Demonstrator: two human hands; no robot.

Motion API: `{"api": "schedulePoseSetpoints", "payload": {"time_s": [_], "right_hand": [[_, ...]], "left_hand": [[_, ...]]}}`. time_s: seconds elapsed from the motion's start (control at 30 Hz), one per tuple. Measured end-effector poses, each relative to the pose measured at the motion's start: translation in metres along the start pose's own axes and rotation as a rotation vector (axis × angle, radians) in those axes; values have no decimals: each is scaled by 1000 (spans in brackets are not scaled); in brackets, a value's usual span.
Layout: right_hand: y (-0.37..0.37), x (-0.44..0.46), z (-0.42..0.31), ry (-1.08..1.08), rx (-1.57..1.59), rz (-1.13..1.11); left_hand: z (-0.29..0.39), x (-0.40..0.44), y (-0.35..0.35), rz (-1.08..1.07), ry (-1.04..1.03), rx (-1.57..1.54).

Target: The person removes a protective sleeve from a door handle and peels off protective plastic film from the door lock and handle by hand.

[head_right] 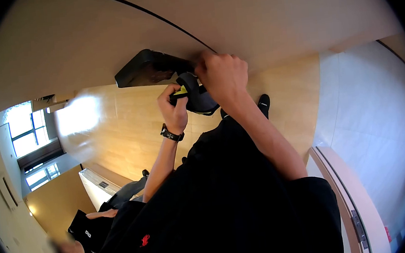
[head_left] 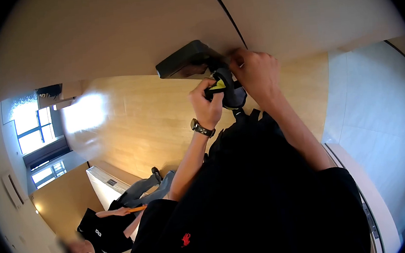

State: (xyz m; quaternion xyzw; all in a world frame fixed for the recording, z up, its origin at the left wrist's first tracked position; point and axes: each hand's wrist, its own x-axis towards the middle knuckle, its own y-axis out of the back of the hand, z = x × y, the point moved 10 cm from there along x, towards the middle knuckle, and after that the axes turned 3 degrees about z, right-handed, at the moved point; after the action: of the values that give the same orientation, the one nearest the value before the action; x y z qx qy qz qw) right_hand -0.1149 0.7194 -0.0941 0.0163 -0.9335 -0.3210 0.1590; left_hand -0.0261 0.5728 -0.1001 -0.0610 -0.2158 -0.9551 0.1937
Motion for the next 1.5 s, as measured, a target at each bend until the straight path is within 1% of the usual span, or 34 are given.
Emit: {"api": "schedulePoseSetpoints", "payload": {"time_s": [0.2, 0.3, 0.37, 0.4, 0.47, 0.6, 0.67, 1.0, 1.07, 1.2, 1.27, 1.3, 1.37, 1.4, 1.47, 1.5], "right_hand": [[3, -3, 5, -34, 31, 11], [9, -4, 5, -31, 65, 11], [6, -4, 4, -26, 104, -67], [11, -3, 4, -29, 100, -69], [11, -4, 2, -41, 156, -184], [11, -3, 4, -29, 154, -231], [9, -1, -4, 15, 34, -242], [11, 2, -9, 97, -2, -76], [13, 5, -7, 44, -61, -96], [14, 9, -1, 12, -97, -55], [16, 12, 16, -102, -203, -73], [16, 14, 19, -102, -205, -68], [-7, 8, 40, -243, 2, -316], [2, 18, 51, -245, -3, -309], [-20, 9, 49, -210, 435, -586], [-17, 10, 51, -214, 433, -581]], "left_hand": [[7, 1, -2, -11, -6, 37], [15, 1, -3, -25, -46, 119], [15, 1, -5, -66, -35, 79], [15, 1, -6, -68, -32, 76], [18, 1, -5, -24, -28, 8], [17, 2, -9, -54, -7, -42], [15, 1, -9, -58, -12, -14], [17, 5, -10, -39, -34, -45], [18, 6, -11, -30, -20, -74], [22, 9, -7, 1, -33, -36], [22, 8, -5, 17, -54, 2], [22, 8, -4, 16, -59, 0], [28, 5, -2, 48, -117, -45], [33, 10, -7, 43, -121, -51], [31, 9, -4, 66, -127, -75], [33, 8, -4, 88, -144, -104]]}}
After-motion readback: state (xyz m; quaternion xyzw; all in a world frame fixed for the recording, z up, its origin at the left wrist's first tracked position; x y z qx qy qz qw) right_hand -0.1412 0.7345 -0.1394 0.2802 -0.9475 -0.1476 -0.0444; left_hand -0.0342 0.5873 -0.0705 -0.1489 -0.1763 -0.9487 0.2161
